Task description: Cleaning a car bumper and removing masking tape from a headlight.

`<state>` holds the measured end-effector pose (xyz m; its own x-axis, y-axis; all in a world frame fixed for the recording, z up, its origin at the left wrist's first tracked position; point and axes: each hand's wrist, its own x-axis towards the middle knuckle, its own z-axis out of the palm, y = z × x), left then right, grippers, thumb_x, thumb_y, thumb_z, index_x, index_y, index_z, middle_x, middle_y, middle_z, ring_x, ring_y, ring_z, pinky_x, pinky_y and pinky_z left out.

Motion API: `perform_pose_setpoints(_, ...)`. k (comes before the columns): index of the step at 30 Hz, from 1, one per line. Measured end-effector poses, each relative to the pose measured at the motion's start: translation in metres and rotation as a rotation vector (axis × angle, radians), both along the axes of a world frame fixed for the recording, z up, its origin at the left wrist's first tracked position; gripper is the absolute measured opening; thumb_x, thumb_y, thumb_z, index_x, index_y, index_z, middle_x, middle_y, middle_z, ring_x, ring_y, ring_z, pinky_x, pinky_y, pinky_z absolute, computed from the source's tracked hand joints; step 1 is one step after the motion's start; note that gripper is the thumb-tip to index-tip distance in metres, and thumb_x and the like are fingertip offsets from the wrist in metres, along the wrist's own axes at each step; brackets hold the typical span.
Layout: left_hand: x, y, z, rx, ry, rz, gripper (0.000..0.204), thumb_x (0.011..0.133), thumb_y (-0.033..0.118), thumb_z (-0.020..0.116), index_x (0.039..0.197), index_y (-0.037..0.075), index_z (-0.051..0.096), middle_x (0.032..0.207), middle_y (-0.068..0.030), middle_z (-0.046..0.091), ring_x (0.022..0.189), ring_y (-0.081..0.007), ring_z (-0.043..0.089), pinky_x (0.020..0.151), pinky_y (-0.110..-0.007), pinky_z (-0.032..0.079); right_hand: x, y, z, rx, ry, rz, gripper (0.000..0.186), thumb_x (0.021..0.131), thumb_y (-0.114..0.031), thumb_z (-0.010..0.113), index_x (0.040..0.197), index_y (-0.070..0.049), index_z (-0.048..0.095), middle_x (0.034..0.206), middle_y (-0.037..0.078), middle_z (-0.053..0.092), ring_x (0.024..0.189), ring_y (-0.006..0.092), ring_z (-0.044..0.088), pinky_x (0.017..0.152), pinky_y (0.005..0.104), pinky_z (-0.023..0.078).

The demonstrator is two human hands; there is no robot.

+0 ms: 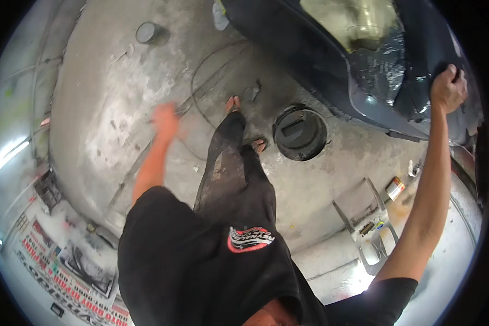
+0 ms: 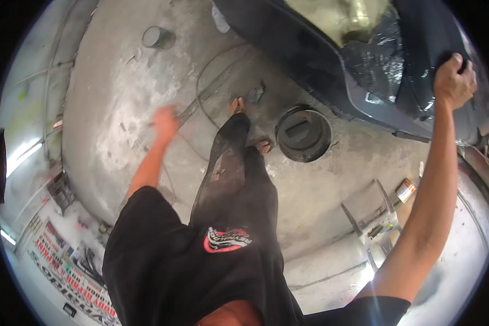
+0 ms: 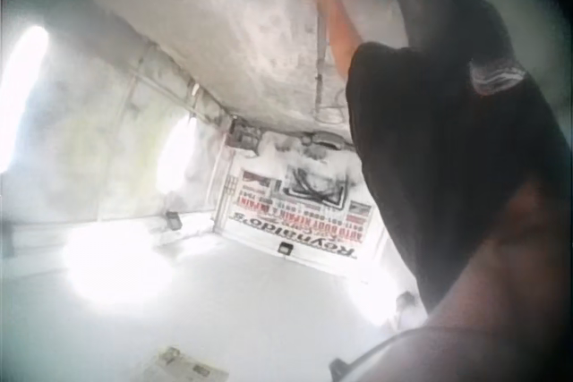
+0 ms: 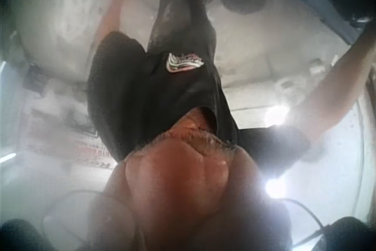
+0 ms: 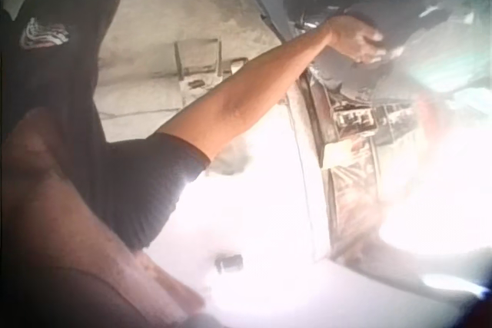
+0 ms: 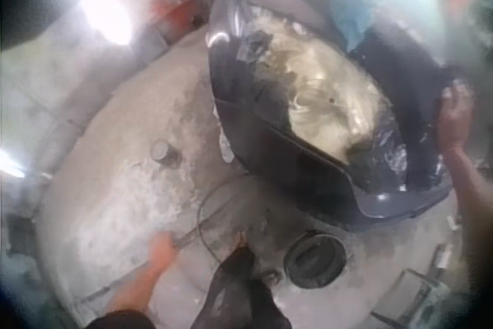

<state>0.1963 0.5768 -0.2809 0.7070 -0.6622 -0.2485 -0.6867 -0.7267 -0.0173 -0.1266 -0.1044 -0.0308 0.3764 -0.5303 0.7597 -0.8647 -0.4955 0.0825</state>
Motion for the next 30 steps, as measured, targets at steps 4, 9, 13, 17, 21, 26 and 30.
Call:
perform_pose_setpoints(4,0.073,0.069,0.051,0.427,-0.265,0.225,0.091,0.067,0.040,0.084,0.140,0.002,0.045,0.141,-0.0198,0.047,0.132,-0.0403,0.041,0.107,-0.055,0.032,-0.001,0.004,-0.001,0.003,-0.078,-0.018,0.060,0.093,-0.048,0.044,0.129,-0.003,0.059,0.132,0.020,0.057,0.128,0.0348,0.049,0.107,0.0476,0.036)
perform_pose_setpoints(9,0.058,-0.053,0.034,-0.466,0.081,0.280,0.072,0.077,0.039,0.080,0.131,-0.001,0.054,0.118,-0.0205,0.062,0.111,-0.0369,0.057,0.096,-0.043,0.044,0.003,0.017,-0.001,0.083,-0.170,-0.079,0.060,0.093,-0.048,0.045,0.131,-0.002,0.057,0.138,0.021,0.051,0.132,0.0338,0.045,0.109,0.0506,0.033)
perform_pose_setpoints(13,-0.002,-0.245,0.071,-1.026,0.238,0.017,0.054,0.077,0.025,0.082,0.121,0.002,0.062,0.105,-0.0169,0.062,0.100,-0.0293,0.061,0.084,-0.040,0.051,0.010,0.024,0.004,0.063,-0.193,-0.036,0.056,0.093,-0.043,0.047,0.132,-0.003,0.056,0.138,0.020,0.050,0.133,0.0334,0.043,0.109,0.0522,0.032)
perform_pose_setpoints(17,-0.026,-0.386,0.165,-1.401,0.180,-0.113,0.065,0.076,0.022,0.084,0.130,0.002,0.054,0.115,-0.0130,0.055,0.103,-0.0265,0.053,0.088,-0.037,0.047,0.012,0.031,0.011,0.114,-0.197,-0.065,0.056,0.093,-0.041,0.047,0.135,-0.004,0.054,0.141,0.020,0.048,0.135,0.0330,0.041,0.110,0.0531,0.031)
perform_pose_setpoints(21,0.003,-0.455,0.226,-1.450,-0.116,-0.120,0.083,0.074,0.033,0.084,0.140,0.004,0.041,0.120,-0.0143,0.048,0.114,-0.0331,0.043,0.096,-0.045,0.037,0.013,0.033,0.013,0.175,-0.220,-0.113,0.057,0.093,-0.041,0.047,0.136,-0.005,0.053,0.143,0.019,0.047,0.136,0.0327,0.040,0.110,0.0540,0.030)
perform_pose_setpoints(26,0.038,-0.491,0.254,-1.394,-0.349,-0.158,0.077,0.071,0.041,0.083,0.134,0.011,0.052,0.117,-0.0100,0.048,0.115,-0.0367,0.040,0.095,-0.052,0.035,0.012,0.033,0.011,0.147,-0.238,-0.071,0.057,0.093,-0.041,0.048,0.138,-0.006,0.052,0.145,0.018,0.046,0.138,0.0336,0.037,0.112,0.0559,0.028)
perform_pose_setpoints(30,0.054,-0.515,0.268,-1.109,-0.350,-0.340,0.040,0.074,0.045,0.080,0.106,0.022,0.074,0.111,-0.0010,0.057,0.108,-0.0280,0.053,0.090,-0.045,0.043,0.011,0.032,0.010,0.199,-0.254,-0.102,0.056,0.094,-0.041,0.048,0.138,-0.007,0.052,0.145,0.018,0.045,0.139,0.0350,0.036,0.112,0.0567,0.027)
